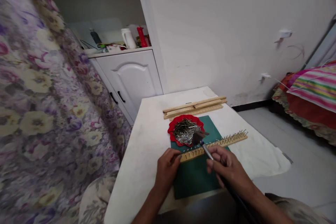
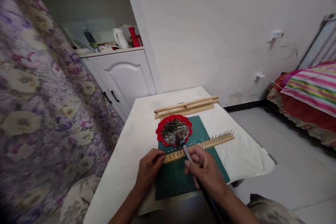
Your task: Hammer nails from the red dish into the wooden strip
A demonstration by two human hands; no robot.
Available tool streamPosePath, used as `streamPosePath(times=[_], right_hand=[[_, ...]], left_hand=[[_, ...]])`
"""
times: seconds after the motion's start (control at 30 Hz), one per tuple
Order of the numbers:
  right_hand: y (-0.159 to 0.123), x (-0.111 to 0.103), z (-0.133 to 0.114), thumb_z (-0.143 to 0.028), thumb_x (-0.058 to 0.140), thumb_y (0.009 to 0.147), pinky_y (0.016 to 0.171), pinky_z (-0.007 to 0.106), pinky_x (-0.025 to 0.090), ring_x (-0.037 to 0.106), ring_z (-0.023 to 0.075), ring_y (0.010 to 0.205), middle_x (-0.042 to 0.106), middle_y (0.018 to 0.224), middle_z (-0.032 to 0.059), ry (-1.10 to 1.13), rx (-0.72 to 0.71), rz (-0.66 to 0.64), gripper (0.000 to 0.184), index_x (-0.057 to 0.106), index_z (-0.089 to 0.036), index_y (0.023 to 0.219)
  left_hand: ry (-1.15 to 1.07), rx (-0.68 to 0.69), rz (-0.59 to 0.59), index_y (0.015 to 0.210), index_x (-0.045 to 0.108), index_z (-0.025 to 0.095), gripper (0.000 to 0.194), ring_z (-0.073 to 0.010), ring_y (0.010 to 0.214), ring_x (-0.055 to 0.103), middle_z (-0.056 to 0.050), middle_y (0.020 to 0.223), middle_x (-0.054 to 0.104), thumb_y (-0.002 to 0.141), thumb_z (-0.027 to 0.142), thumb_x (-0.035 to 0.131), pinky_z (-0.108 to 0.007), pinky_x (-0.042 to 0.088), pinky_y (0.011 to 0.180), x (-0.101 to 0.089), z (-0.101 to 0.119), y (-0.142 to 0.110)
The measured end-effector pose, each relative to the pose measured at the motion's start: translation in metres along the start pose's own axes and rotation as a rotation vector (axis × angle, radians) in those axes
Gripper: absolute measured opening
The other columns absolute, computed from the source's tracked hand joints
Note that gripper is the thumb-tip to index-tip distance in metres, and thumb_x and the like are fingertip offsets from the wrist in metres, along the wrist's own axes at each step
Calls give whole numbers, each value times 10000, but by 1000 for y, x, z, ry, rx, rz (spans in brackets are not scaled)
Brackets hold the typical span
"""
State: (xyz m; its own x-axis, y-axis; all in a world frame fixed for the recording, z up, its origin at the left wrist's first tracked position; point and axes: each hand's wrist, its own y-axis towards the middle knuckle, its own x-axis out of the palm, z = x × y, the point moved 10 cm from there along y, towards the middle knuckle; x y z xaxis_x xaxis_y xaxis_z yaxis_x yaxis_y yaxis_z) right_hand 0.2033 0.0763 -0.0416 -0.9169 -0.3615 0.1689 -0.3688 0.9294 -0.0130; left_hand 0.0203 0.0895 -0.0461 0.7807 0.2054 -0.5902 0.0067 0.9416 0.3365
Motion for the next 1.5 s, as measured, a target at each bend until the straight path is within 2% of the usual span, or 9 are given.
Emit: streamPosePath(times=[0.13,0.2,0.33,0.43,0.53,0.67,0.97,1.27,1.5], right_hand=[[3,-25,-11,-358,613,792,293,132,326,377,22,301,582,589,-53,26,-60,127,235,502,-174,887],[4,-29,-13,-363,625,783,291,135,326,385,23,297,581,581,-52,39,-69,157,246,506,-170,878],[6,-27,-13,-367,621,786,288,133,321,383,21,292,584,579,-50,47,-67,144,242,508,-168,866],[6,-28,-12,-361,625,782,288,130,335,383,26,312,581,578,-50,53,-68,145,236,510,-168,857],[7,-30,-13,-355,626,781,291,129,344,385,28,322,579,580,-50,63,-75,155,232,516,-167,862],[9,-31,-13,-356,634,772,281,128,330,375,21,300,581,570,-54,71,-63,156,241,513,-166,859],[15,-29,-7,-337,621,778,283,136,326,388,26,290,596,574,-56,47,-71,153,218,512,-169,864],[26,-26,-3,-350,618,770,283,161,333,398,50,301,596,573,-59,45,-77,150,216,516,-178,852],[34,-22,-3,-354,640,745,283,160,338,407,54,312,608,571,-52,63,-98,166,233,516,-173,822]], left_hand=[[42,9,-5,842,637,190,176,-129,666,550,-5,754,624,815,294,497,-213,407,608,-11,3,29],[75,42,-82,822,644,190,154,-123,664,549,-1,757,631,790,271,516,-208,404,615,1,7,50],[289,51,-294,790,653,192,122,-126,698,563,-1,768,642,754,248,550,-208,386,622,44,7,84],[373,22,-326,721,645,188,88,-134,671,558,0,722,642,708,266,606,-209,335,560,61,4,98],[409,-1,-340,684,629,186,71,-132,635,549,5,676,637,683,256,626,-207,289,527,67,2,102],[436,-10,-354,686,628,193,61,-126,633,550,10,681,645,709,208,573,-207,276,528,67,3,100],[427,1,-372,665,622,186,103,-122,630,554,10,670,647,649,112,553,-200,289,528,65,6,97],[408,57,-258,723,605,194,183,-127,659,547,5,730,641,664,68,486,-216,302,552,49,13,92],[222,16,-169,779,607,191,200,-112,641,528,19,700,606,678,77,476,-205,368,594,28,12,88]])
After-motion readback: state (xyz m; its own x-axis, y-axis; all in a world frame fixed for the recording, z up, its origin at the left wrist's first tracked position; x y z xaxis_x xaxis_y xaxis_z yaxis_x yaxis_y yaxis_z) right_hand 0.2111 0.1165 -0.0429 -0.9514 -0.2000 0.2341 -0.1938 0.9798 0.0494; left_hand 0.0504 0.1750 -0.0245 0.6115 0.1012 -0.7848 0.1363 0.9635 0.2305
